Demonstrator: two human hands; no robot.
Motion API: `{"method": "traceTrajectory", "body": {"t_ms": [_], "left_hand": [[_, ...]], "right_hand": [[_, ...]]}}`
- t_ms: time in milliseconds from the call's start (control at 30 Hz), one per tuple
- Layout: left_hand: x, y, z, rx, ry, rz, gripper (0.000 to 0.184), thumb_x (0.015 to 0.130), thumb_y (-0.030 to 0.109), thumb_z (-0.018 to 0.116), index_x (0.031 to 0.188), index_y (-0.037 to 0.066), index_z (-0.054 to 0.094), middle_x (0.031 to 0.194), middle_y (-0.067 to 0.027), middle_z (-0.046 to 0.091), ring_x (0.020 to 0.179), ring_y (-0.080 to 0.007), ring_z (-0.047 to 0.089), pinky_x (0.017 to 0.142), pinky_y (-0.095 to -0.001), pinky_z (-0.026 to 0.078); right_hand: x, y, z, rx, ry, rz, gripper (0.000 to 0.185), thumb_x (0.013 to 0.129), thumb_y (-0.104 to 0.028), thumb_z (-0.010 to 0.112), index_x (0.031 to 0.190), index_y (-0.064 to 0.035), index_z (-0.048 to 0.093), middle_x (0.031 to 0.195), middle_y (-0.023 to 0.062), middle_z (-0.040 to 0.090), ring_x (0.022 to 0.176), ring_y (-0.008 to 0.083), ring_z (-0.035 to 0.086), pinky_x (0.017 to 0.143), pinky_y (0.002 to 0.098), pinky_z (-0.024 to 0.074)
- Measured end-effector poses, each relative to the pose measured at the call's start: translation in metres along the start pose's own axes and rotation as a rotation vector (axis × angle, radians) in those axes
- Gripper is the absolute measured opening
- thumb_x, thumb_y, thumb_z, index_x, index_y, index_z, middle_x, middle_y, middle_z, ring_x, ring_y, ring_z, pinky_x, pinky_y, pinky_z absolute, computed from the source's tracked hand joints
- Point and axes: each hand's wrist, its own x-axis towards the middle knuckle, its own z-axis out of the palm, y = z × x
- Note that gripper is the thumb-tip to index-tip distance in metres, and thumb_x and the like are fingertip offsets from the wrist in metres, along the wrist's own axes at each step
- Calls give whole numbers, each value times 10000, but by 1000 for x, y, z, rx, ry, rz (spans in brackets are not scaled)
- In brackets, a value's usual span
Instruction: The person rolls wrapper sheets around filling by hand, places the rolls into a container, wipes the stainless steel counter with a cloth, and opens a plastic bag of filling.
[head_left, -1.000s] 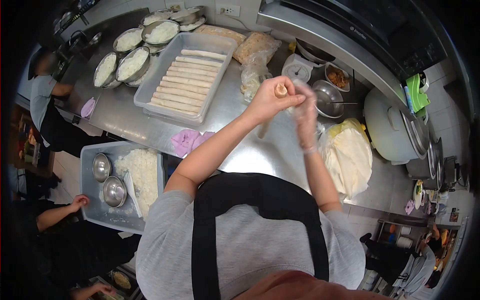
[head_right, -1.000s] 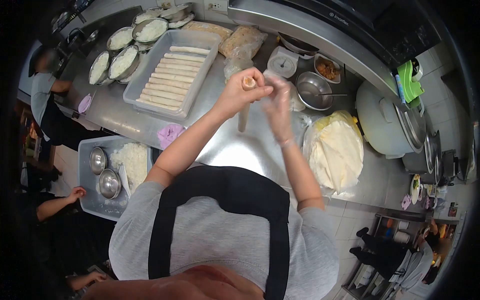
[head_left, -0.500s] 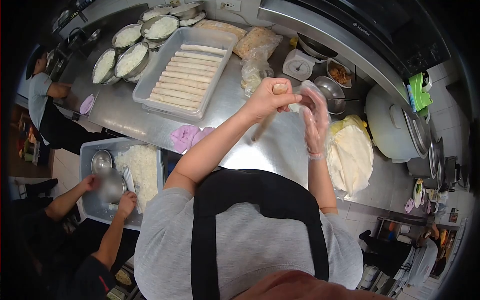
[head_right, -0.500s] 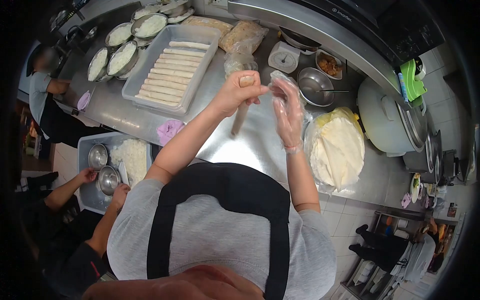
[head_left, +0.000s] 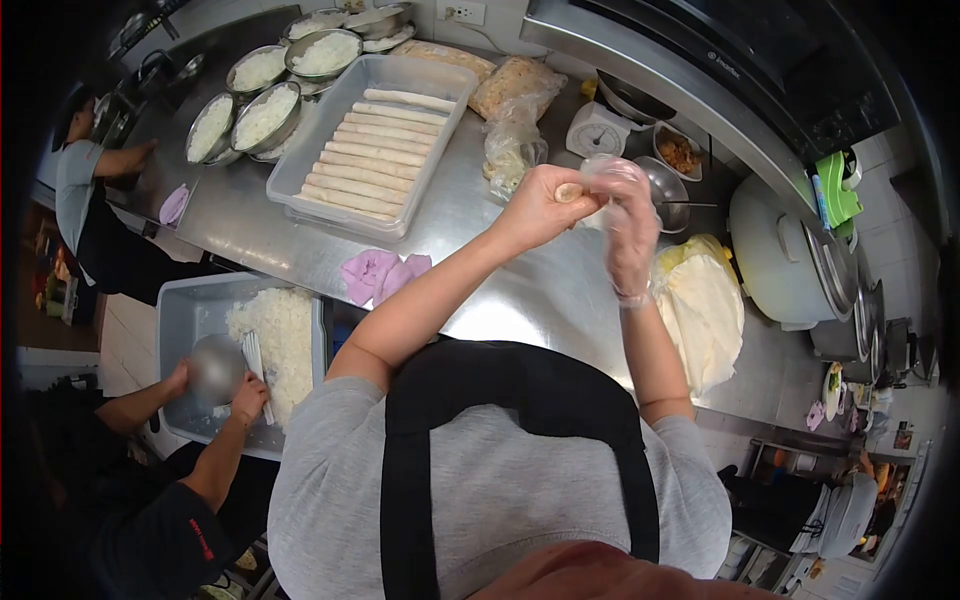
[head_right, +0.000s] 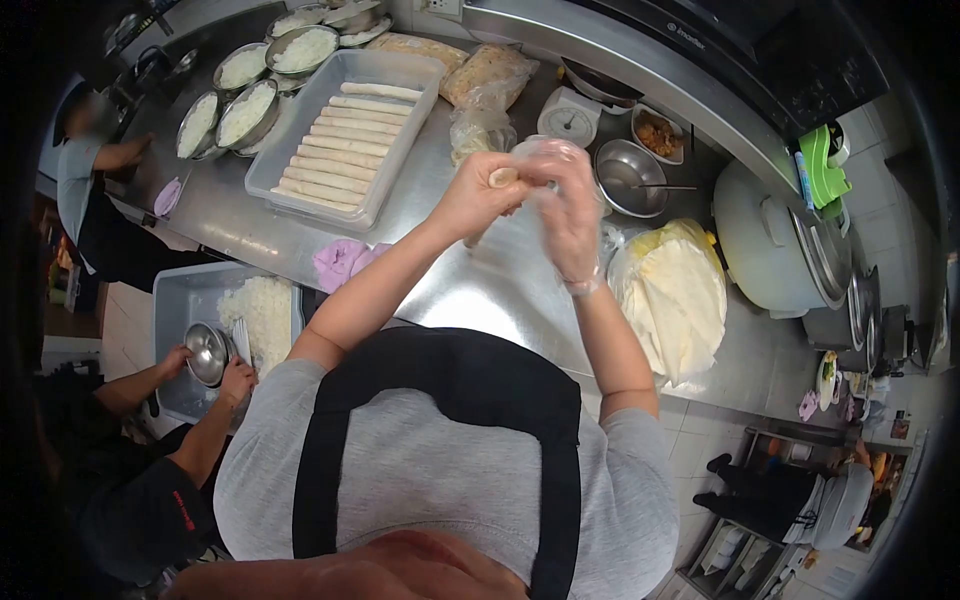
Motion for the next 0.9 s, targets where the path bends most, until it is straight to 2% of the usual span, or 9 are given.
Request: {"method": "traceTrajectory", "body": {"t_ms": [67, 100, 300, 433, 500, 600, 700, 767, 900], "left_hand": [[1, 1, -4, -6, -27, 39, 64, 767, 78, 640, 795, 28, 670, 631, 19, 582, 555, -42, 509, 495, -215, 407], [0, 0, -5, -8, -64, 65, 63, 770, 53, 608, 788, 31, 664, 626, 30, 557, 551, -42, 497, 486, -200, 390], [1, -7, 2, -20, -128, 134, 99, 760, 125, 679, 732, 31, 660, 586, 26, 556, 534, -33, 488, 473, -210, 387], [0, -6, -4, 38, -90, 70, 88, 748, 119, 682, 726, 35, 664, 590, 28, 559, 535, -32, 486, 472, -209, 385], [0, -6, -9, 63, -107, 101, 66, 728, 98, 690, 741, 35, 674, 592, 29, 560, 532, -31, 478, 468, -207, 376], [-8, 3, -7, -137, -69, 24, 58, 727, 76, 690, 715, 29, 659, 581, 37, 546, 524, -28, 470, 462, -204, 366], [-7, -6, -15, -79, -105, 35, 46, 744, 63, 677, 714, 32, 660, 582, 37, 548, 517, -27, 472, 460, -202, 366], [-9, -9, -14, -109, -93, 69, 44, 748, 67, 665, 718, 34, 665, 581, 36, 547, 512, -29, 474, 458, -204, 372], [-18, -3, -26, -74, -32, 13, 51, 749, 71, 645, 762, 46, 688, 579, 34, 544, 501, -37, 470, 456, -210, 384]], "right_hand": [[-9, 5, 6, 266, 222, 3, 453, 887, -456, 481, 1000, -57, 663, 1162, 179, 538, 1094, 306, 520, 934, 404, 395], [-9, 3, 5, 268, 217, 4, 453, 887, -456, 481, 1000, -57, 663, 1162, 179, 538, 1094, 306, 520, 934, 404, 395], [6, -3, -16, -116, -160, -16, 483, 882, -475, 480, 1023, -49, 659, 1163, 164, 547, 1089, 300, 532, 946, 397, 393], [9, -3, -13, -11, -144, -2, 485, 885, -469, 476, 1036, -45, 655, 1156, 152, 554, 1101, 288, 525, 957, 399, 384], [4, 7, -5, 280, 137, -1, 496, 881, -476, 480, 1031, -38, 658, 1156, 153, 554, 1113, 279, 518, 950, 393, 395], [4, 2, -2, 261, 30, 11, 498, 877, -481, 486, 1028, -40, 661, 1160, 160, 550, 1120, 284, 512, 949, 397, 397], [14, -5, -2, 195, -67, -13, 468, 882, -462, 485, 1003, -48, 664, 1141, 162, 555, 1096, 299, 527, 917, 383, 421], [22, -5, -3, -91, -201, -192, 458, 884, -458, 485, 978, -48, 667, 1124, 159, 562, 1078, 302, 536, 884, 372, 441], [29, -12, 7, 176, -183, -108, 456, 874, -456, 495, 971, -45, 667, 1119, 146, 569, 1062, 305, 545, 887, 387, 436]]}}
